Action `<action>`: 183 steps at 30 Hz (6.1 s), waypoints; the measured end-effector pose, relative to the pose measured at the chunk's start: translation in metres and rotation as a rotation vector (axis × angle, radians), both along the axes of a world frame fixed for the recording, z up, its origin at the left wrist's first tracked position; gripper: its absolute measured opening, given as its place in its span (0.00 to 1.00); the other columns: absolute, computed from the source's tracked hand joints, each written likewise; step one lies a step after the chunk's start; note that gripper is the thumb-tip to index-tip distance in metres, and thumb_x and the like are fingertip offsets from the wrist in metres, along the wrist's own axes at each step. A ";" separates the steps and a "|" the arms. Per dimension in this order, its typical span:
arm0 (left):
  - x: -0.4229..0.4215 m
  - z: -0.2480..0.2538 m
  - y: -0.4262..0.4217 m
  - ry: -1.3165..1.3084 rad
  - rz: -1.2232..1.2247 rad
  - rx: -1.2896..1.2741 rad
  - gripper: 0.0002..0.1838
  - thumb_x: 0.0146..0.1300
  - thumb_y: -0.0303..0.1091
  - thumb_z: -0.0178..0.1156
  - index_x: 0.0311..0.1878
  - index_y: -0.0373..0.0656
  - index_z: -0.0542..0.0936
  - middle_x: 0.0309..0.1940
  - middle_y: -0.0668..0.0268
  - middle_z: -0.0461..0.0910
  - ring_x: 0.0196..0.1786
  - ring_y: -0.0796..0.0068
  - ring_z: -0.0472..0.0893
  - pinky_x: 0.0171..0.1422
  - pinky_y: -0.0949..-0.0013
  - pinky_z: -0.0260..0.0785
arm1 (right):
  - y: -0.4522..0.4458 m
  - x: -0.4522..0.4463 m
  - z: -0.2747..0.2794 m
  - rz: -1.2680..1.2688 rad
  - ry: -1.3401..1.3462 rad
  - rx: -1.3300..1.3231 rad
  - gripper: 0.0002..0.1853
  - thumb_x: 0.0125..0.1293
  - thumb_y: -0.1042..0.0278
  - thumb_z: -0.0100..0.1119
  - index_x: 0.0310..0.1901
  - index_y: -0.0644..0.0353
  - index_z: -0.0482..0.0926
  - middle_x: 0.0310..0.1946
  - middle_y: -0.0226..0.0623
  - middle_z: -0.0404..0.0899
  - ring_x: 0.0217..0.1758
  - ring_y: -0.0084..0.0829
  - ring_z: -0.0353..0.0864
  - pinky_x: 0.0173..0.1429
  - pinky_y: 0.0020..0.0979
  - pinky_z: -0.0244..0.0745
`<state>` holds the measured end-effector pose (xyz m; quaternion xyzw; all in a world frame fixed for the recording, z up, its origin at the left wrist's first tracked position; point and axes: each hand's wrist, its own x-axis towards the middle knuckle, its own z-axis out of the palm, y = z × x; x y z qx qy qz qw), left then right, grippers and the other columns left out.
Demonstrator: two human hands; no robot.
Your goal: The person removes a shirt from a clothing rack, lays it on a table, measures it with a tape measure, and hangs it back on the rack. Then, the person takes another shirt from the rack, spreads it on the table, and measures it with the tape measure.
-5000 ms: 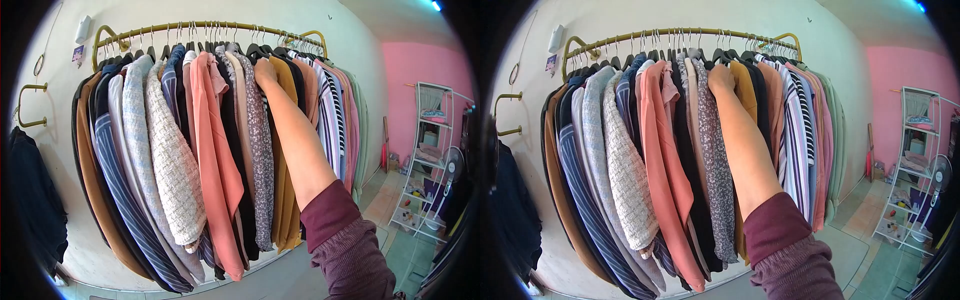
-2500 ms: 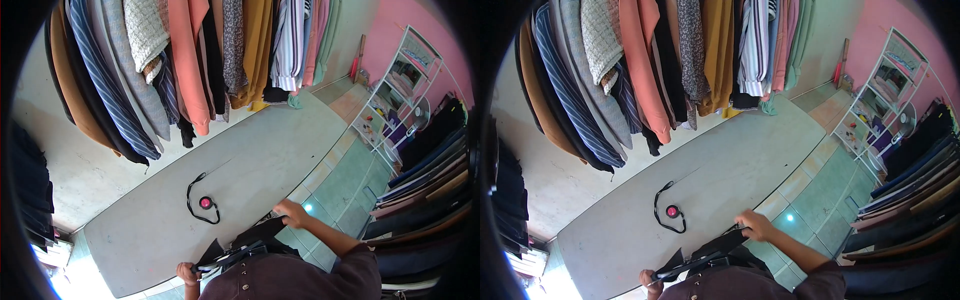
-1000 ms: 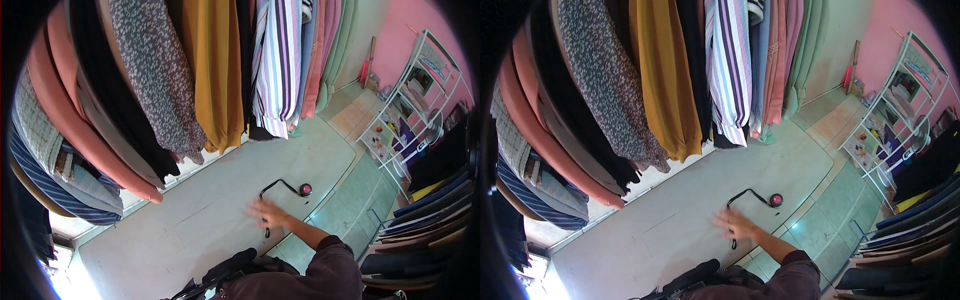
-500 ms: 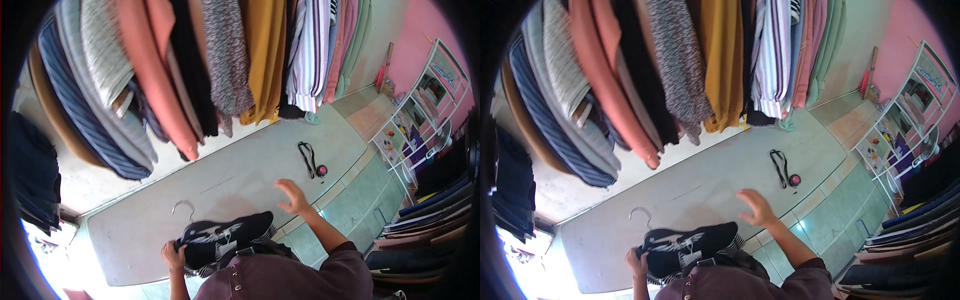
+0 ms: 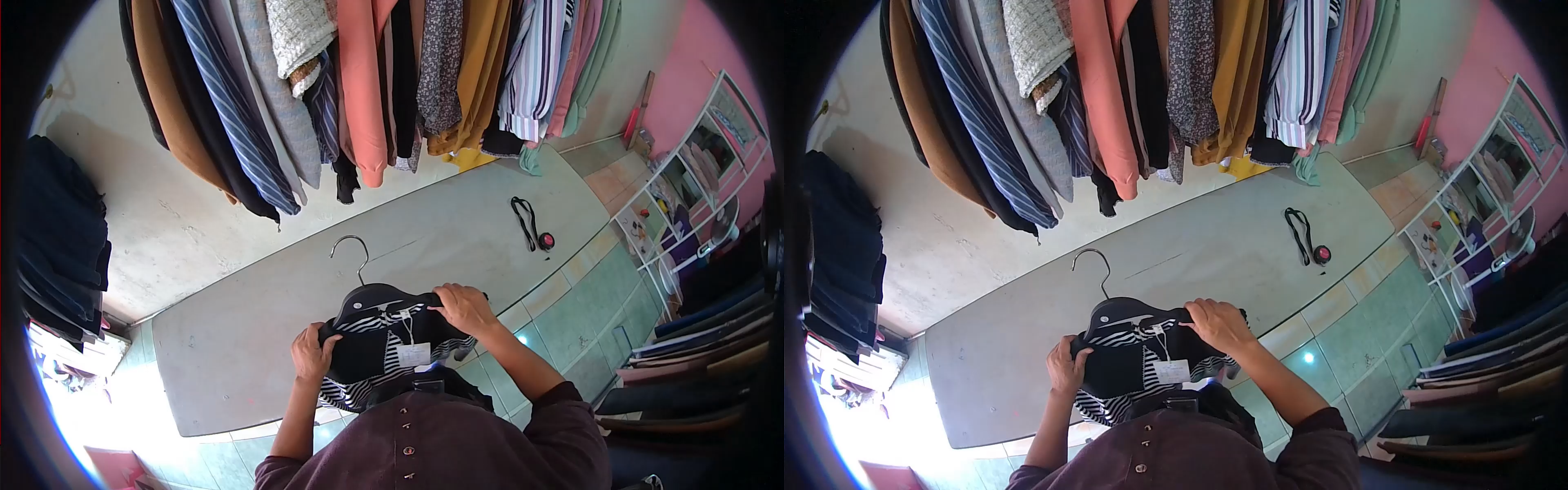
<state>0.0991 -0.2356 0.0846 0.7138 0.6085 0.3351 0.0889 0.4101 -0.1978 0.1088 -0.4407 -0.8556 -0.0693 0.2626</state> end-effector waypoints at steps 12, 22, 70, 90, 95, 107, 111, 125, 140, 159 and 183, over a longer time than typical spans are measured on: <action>-0.065 -0.122 -0.112 -0.223 0.155 -0.641 0.14 0.63 0.37 0.45 0.40 0.35 0.72 0.31 0.47 0.76 0.36 0.51 0.76 0.39 0.59 0.65 | 0.053 0.036 0.013 -0.145 0.086 -0.026 0.16 0.53 0.60 0.60 0.36 0.62 0.70 0.25 0.38 0.76 0.27 0.37 0.78 0.27 0.32 0.73; -0.106 -0.046 -0.024 0.076 0.573 -0.122 0.12 0.65 0.36 0.43 0.36 0.35 0.70 0.25 0.46 0.72 0.30 0.44 0.71 0.31 0.51 0.59 | 0.202 -0.013 -0.073 -0.043 0.007 -0.230 0.16 0.61 0.55 0.51 0.39 0.62 0.68 0.28 0.43 0.77 0.29 0.43 0.78 0.29 0.37 0.73; -0.026 -0.110 0.044 0.471 0.348 -0.666 0.40 0.52 0.52 0.55 0.67 0.52 0.54 0.69 0.60 0.43 0.71 0.52 0.40 0.67 0.40 0.26 | 0.173 0.258 -0.164 -1.278 0.011 -0.587 0.24 0.60 0.47 0.49 0.56 0.45 0.63 0.57 0.44 0.59 0.56 0.49 0.61 0.50 0.52 0.67; -0.023 -0.114 0.037 0.463 0.370 -0.606 0.39 0.52 0.48 0.56 0.67 0.53 0.54 0.69 0.63 0.43 0.71 0.55 0.39 0.67 0.39 0.28 | 0.051 -0.009 -0.118 0.316 0.128 -0.555 0.28 0.55 0.52 0.57 0.56 0.55 0.64 0.64 0.40 0.54 0.67 0.42 0.51 0.65 0.45 0.48; -0.025 -0.116 0.038 0.464 0.379 -0.581 0.39 0.52 0.53 0.54 0.66 0.52 0.55 0.69 0.61 0.44 0.71 0.54 0.40 0.67 0.40 0.27 | 0.052 0.182 -0.175 -0.647 0.386 -0.223 0.31 0.43 0.72 0.53 0.54 0.67 0.62 0.58 0.57 0.56 0.64 0.54 0.53 0.65 0.52 0.46; -0.023 -0.110 0.042 0.478 0.371 -0.656 0.38 0.52 0.55 0.52 0.66 0.52 0.56 0.69 0.61 0.44 0.71 0.55 0.39 0.68 0.43 0.24 | 0.138 0.402 -0.087 -0.750 0.858 -0.520 0.07 0.52 0.73 0.60 0.33 0.62 0.75 0.22 0.32 0.76 0.26 0.23 0.75 0.34 0.26 0.70; -0.023 -0.114 0.042 0.457 0.370 -0.641 0.39 0.51 0.55 0.52 0.66 0.51 0.57 0.69 0.62 0.44 0.71 0.56 0.40 0.68 0.43 0.23 | 0.137 0.360 -0.105 -1.209 -0.054 -0.412 0.17 0.52 0.70 0.59 0.45 0.59 0.71 0.41 0.49 0.75 0.44 0.48 0.73 0.48 0.40 0.69; -0.025 -0.107 0.039 0.340 0.358 -0.623 0.39 0.50 0.54 0.57 0.65 0.50 0.59 0.69 0.60 0.46 0.71 0.53 0.40 0.67 0.39 0.24 | 0.107 0.226 -0.163 -0.796 -0.113 -0.358 0.33 0.60 0.55 0.50 0.64 0.56 0.53 0.65 0.50 0.49 0.67 0.52 0.48 0.67 0.50 0.46; -0.157 -0.136 -0.115 0.217 0.831 -0.357 0.28 0.44 0.23 0.52 0.55 0.38 0.67 0.55 0.51 0.66 0.60 0.53 0.63 0.63 0.58 0.53 | 0.042 0.118 -0.167 -0.726 -0.103 -0.415 0.32 0.59 0.50 0.48 0.64 0.49 0.57 0.67 0.43 0.48 0.69 0.50 0.46 0.66 0.56 0.40; -0.176 -0.101 0.005 0.526 0.629 -0.627 0.33 0.59 0.49 0.50 0.67 0.56 0.53 0.69 0.62 0.46 0.69 0.56 0.48 0.64 0.38 0.42 | 0.048 0.128 -0.169 -0.954 0.044 -0.408 0.33 0.62 0.49 0.44 0.67 0.45 0.49 0.68 0.48 0.42 0.69 0.57 0.40 0.65 0.59 0.38; -0.046 -0.104 -0.093 -0.121 0.673 -0.391 0.14 0.51 0.34 0.61 0.38 0.36 0.74 0.34 0.57 0.73 0.30 0.64 0.75 0.34 0.65 0.68 | -0.064 0.054 -0.134 -0.440 0.305 -0.669 0.17 0.55 0.65 0.59 0.42 0.62 0.68 0.38 0.42 0.68 0.45 0.43 0.67 0.49 0.39 0.63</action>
